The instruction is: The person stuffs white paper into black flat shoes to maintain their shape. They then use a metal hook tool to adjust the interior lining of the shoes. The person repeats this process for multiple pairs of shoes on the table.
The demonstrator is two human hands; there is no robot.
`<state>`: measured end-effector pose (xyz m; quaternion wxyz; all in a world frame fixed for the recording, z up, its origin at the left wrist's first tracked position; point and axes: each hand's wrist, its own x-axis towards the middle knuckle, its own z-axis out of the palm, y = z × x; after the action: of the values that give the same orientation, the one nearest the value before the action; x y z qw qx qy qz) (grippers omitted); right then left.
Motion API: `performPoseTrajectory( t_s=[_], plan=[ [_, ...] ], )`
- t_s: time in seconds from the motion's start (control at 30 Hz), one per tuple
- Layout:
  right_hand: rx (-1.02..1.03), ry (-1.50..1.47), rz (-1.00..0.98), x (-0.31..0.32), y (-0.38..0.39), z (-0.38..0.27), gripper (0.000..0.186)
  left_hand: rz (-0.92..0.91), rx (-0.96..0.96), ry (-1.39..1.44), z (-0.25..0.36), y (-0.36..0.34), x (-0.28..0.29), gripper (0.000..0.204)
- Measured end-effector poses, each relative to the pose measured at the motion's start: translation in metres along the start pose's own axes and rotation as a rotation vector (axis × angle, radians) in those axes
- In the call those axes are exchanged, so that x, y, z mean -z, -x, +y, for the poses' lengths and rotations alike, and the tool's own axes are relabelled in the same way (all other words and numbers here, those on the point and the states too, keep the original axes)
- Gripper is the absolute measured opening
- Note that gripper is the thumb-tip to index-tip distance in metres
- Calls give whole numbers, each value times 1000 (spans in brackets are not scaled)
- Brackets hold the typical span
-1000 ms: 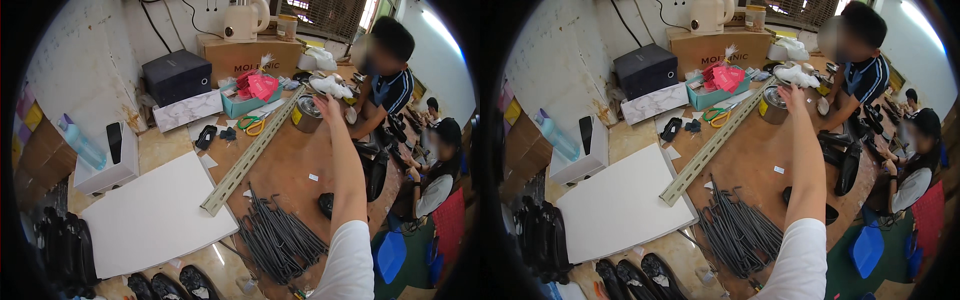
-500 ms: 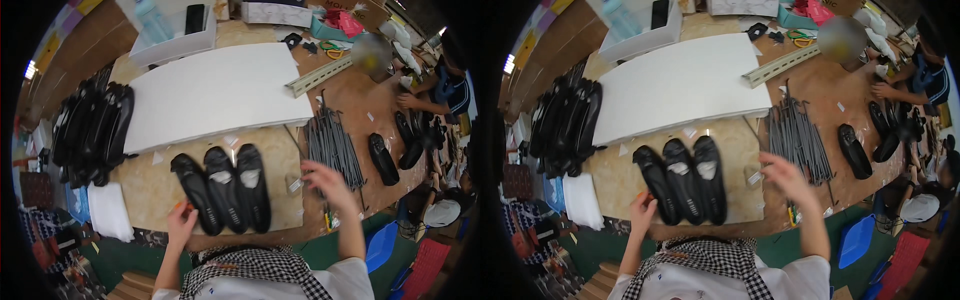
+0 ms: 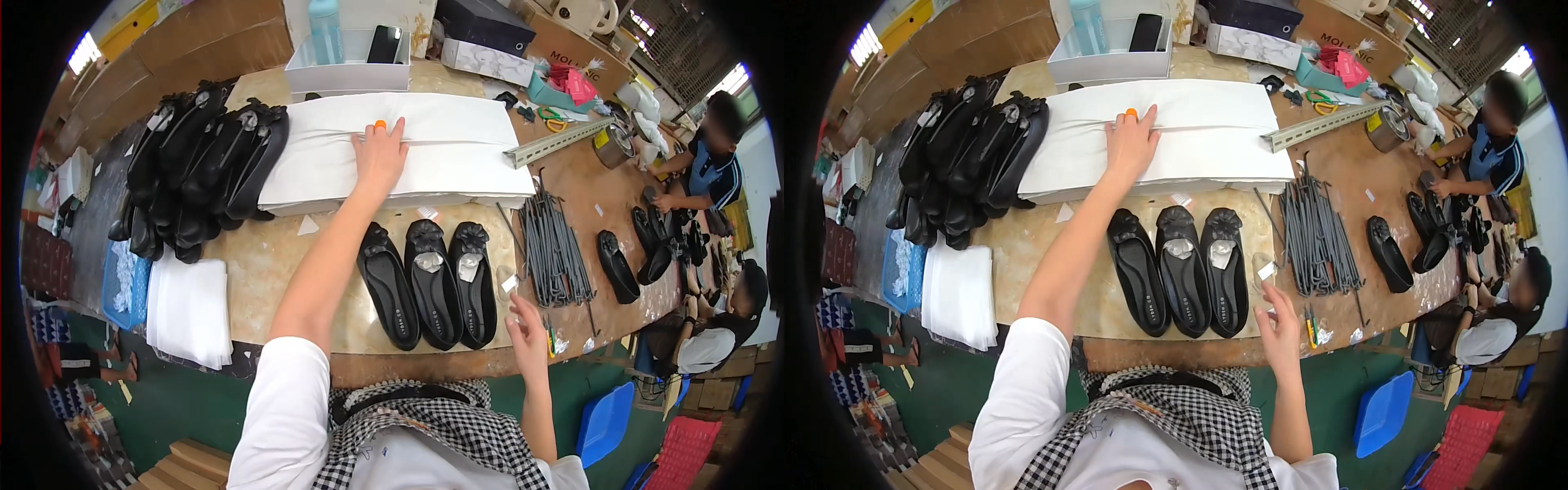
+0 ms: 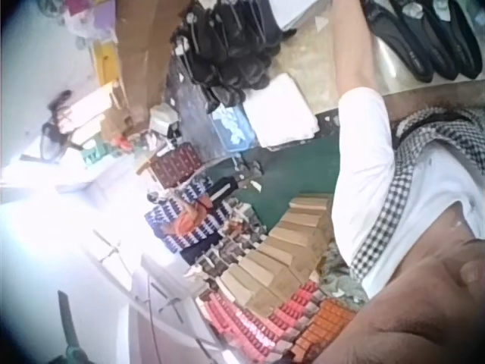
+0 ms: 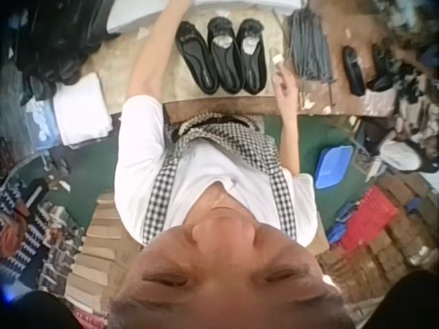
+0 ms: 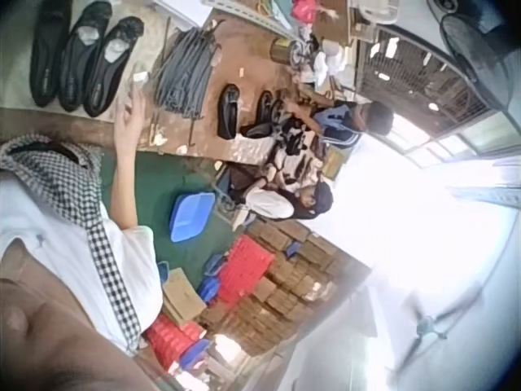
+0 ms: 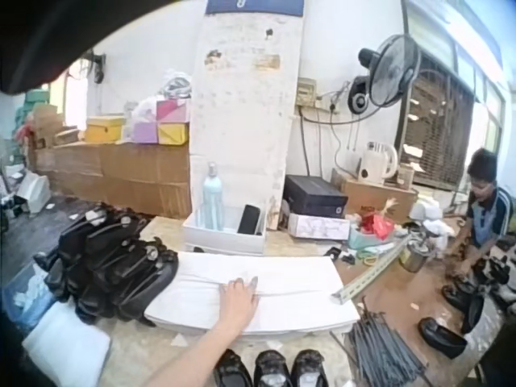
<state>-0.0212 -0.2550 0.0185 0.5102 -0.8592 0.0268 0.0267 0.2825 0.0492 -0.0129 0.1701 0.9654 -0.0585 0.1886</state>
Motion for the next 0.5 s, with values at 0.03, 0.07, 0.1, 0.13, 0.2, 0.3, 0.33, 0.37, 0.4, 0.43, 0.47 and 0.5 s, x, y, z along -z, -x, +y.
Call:
performPoseTrajectory(
  t_s=[0.03, 0.07, 0.1, 0.13, 0.2, 0.3, 0.33, 0.37, 0.4, 0.43, 0.47, 0.5],
  plan=[
    [49, -11, 24, -2, -2, -11, 55, 27, 5, 81, 6, 5, 12, 38],
    [102, -67, 66, -12, -5, -29, 54, 139, -90, 199, 13, 22, 24, 18],
    [19, -374, 63, -16, -9, -36, 57, 43, -94, 297, 53, 45, 48, 18],
    [-59, -693, 53, -20, -13, -41, 60, -32, -461, 242, 87, 86, 85, 18],
    [-324, -1108, -69, -32, -27, -35, 71, -263, -592, 599, 139, 185, 163, 14],
    [-768, -1531, -565, -56, -36, -55, 59, -163, -696, 1083, 115, 210, 179, 11],
    [-575, -1318, -512, -68, -29, -30, 46, -83, -563, 948, 98, 205, 173, 14],
    [-644, -1005, -291, -73, -9, -140, 43, -67, -450, 913, 84, 218, 166, 17],
    [-523, -861, -550, -72, -21, -125, 48, -51, -375, 913, 78, 227, 160, 21],
    [-409, -713, -799, -71, -34, -99, 54, -101, -98, 851, 73, 230, 161, 25],
    [-88, -440, -597, -72, -46, -82, 65, -150, 185, 769, 66, 237, 161, 30],
    [229, -163, -388, -73, -56, -75, 76, -190, 466, 675, 62, 242, 161, 35]
  ],
)
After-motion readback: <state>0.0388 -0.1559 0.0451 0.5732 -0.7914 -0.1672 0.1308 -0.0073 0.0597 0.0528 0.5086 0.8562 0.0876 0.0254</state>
